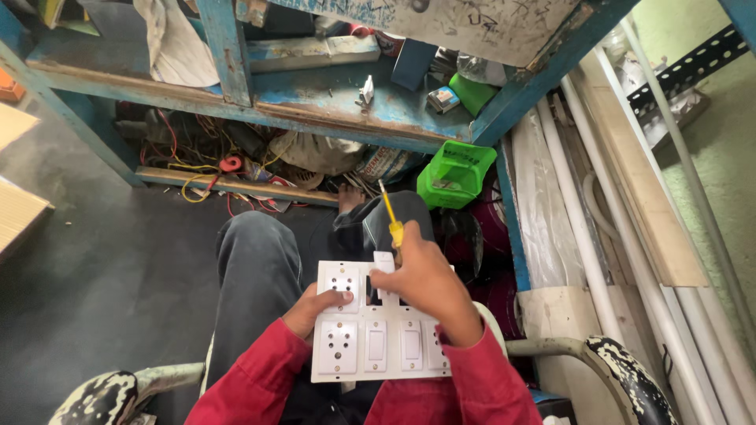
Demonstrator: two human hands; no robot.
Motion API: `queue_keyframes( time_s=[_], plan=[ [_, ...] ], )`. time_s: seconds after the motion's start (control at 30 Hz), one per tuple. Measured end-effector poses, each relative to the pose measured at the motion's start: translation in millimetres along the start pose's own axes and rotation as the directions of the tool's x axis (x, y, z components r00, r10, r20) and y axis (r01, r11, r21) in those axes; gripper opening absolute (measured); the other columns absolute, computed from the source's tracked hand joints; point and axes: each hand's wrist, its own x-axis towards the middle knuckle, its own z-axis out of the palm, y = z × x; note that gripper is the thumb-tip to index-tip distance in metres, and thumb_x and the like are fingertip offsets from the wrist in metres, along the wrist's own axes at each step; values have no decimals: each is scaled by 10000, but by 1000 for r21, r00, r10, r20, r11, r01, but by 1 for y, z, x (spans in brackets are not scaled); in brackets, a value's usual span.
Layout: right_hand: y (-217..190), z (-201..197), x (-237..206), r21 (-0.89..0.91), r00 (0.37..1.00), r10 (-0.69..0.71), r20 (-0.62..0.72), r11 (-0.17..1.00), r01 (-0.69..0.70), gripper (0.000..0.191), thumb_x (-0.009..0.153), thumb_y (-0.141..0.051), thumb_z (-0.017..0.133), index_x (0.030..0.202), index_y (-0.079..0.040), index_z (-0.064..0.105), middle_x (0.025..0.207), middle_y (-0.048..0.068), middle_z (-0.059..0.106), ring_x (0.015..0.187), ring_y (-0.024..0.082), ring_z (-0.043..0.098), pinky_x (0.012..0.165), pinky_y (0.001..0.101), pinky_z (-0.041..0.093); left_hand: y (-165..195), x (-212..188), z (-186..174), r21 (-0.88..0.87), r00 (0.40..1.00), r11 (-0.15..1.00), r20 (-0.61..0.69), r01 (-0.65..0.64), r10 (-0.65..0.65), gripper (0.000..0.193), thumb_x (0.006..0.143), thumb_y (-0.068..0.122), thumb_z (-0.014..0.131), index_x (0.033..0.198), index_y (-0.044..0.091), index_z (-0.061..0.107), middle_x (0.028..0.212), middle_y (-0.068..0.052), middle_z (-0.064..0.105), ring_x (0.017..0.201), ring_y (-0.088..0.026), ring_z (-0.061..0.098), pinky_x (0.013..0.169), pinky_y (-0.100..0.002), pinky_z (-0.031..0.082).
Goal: The person sits on a chair with a white electrical switch and socket plate resting on their lap and uses a screwdriver to unscrew screws from the plate and its sockets. They reposition the plate on their lap and continue unscrewing different screws, at one point reaching to the shelf behind them before resuming work on the plate.
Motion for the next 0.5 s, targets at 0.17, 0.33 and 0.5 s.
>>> queue_keyframes(
  time_s=[0.17, 0.33, 0.5],
  plan=[
    [27, -23, 66, -59, 990, -131, -58, 990, 128, 712, 670, -362, 859, 1100, 28, 447, 822, 228, 714, 752, 394, 741, 656, 453, 580, -8, 10, -8, -45, 999, 998, -23, -34, 33, 434, 796, 92, 672, 1196, -74, 638, 1016, -198, 762, 906, -297, 761, 835, -417, 614],
    [28, -51, 193, -265, 933, -345, -102, 913, 309, 770, 634, -393, 944, 1053, 65, 489, 876, 264, 676, 797, 404, 693, 691, 469, 557, -15, 20, -16, -71, 999, 997, -31, 23, -25, 439, 783, 99, 686, 1193, -54, 654, 1017, -196, 774, 894, -280, 769, 848, -409, 611],
    [3, -31, 324, 310, 987, -94, 127, 949, 50, 538, 759, -313, 863, 1010, 83, 598, 764, 163, 682, 576, 219, 613, 453, 339, 451, -22, 38, -27, -36, 999, 999, 40, 13, -12, 401, 824, 112, 708, 1169, -89, 675, 1009, -187, 767, 891, -265, 762, 833, -379, 602]
  ],
)
